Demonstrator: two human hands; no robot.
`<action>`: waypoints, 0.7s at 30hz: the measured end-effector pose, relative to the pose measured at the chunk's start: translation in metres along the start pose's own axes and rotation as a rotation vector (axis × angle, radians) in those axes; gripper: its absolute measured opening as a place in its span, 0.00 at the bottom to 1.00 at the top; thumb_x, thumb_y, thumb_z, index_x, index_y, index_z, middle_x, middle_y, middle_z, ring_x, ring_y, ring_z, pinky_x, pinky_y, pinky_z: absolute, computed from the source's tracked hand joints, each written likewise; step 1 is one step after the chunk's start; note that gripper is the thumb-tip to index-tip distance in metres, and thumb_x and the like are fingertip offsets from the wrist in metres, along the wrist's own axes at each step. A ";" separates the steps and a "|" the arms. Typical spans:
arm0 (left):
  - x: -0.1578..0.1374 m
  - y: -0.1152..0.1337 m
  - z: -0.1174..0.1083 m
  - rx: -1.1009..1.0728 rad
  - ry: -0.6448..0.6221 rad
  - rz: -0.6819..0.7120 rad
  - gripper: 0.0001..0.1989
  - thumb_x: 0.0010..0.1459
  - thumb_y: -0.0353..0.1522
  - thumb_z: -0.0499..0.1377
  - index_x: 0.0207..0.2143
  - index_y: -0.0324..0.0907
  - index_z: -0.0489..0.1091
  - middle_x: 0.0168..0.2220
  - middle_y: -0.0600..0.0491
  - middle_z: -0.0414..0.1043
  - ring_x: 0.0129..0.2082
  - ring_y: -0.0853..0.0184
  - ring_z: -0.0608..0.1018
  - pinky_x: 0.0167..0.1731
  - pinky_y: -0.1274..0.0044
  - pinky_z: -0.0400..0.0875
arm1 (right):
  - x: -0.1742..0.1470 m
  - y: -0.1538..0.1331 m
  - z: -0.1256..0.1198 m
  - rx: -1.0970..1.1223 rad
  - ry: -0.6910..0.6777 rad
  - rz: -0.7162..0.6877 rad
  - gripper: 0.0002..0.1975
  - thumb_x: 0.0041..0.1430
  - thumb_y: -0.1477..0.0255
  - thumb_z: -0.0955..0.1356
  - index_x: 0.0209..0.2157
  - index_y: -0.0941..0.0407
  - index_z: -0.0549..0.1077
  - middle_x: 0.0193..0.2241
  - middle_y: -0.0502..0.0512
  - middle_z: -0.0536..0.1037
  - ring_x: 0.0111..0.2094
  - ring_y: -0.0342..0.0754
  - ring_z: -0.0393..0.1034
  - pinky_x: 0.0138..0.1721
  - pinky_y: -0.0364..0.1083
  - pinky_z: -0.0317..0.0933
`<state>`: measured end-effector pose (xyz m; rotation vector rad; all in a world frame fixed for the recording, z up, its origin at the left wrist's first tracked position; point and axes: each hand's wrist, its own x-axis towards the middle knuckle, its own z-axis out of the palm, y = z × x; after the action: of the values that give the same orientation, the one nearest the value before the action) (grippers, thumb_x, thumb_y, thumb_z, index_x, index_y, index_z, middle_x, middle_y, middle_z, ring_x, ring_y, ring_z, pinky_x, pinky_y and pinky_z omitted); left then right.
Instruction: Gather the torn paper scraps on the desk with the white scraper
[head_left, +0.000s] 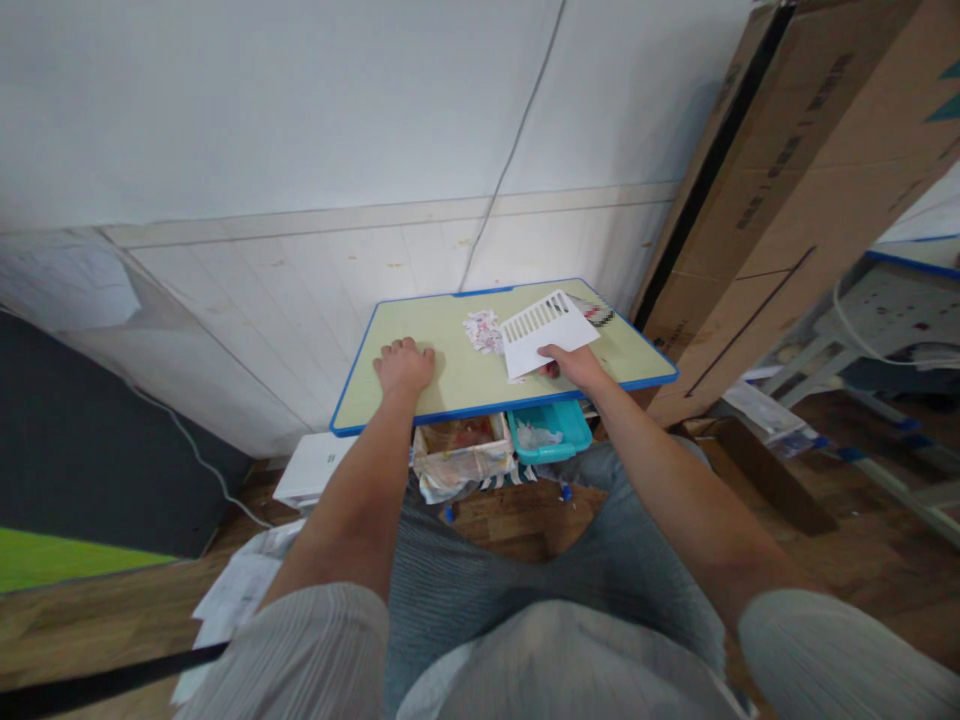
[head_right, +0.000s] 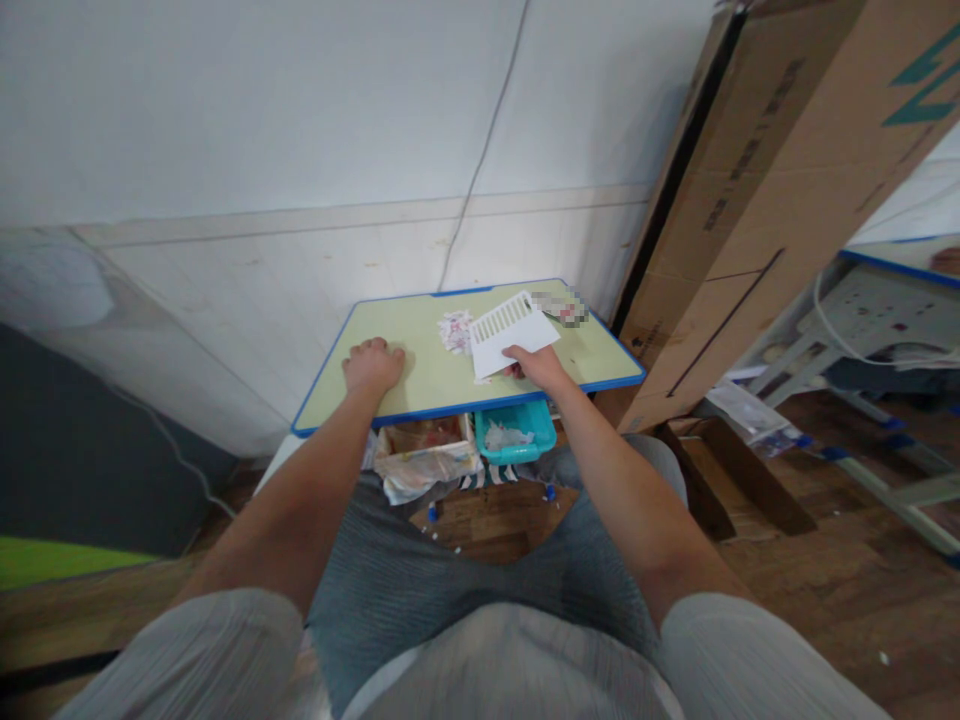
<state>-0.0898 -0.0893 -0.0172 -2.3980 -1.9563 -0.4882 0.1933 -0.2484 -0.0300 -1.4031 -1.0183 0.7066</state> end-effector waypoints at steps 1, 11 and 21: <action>0.000 0.000 0.000 0.001 0.001 0.001 0.29 0.74 0.43 0.51 0.66 0.38 0.75 0.69 0.29 0.75 0.70 0.39 0.73 0.66 0.51 0.69 | 0.000 0.000 0.000 -0.003 0.001 0.000 0.07 0.55 0.70 0.74 0.26 0.53 0.74 0.17 0.51 0.77 0.18 0.46 0.66 0.23 0.44 0.65; -0.001 0.001 -0.003 0.001 -0.010 0.003 0.29 0.74 0.43 0.51 0.67 0.37 0.75 0.69 0.29 0.75 0.71 0.39 0.73 0.67 0.51 0.68 | 0.006 0.004 0.001 0.097 0.242 0.009 0.05 0.52 0.69 0.72 0.27 0.51 0.71 0.16 0.50 0.75 0.16 0.46 0.65 0.20 0.44 0.61; -0.001 0.001 -0.003 -0.002 -0.009 0.002 0.28 0.75 0.43 0.51 0.67 0.37 0.75 0.70 0.29 0.75 0.71 0.39 0.73 0.67 0.51 0.68 | 0.006 0.004 -0.004 0.147 0.376 0.035 0.07 0.41 0.71 0.70 0.26 0.50 0.68 0.17 0.45 0.71 0.17 0.45 0.59 0.16 0.44 0.55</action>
<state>-0.0895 -0.0911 -0.0147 -2.4079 -1.9578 -0.4806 0.1998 -0.2444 -0.0327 -1.3631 -0.6358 0.5060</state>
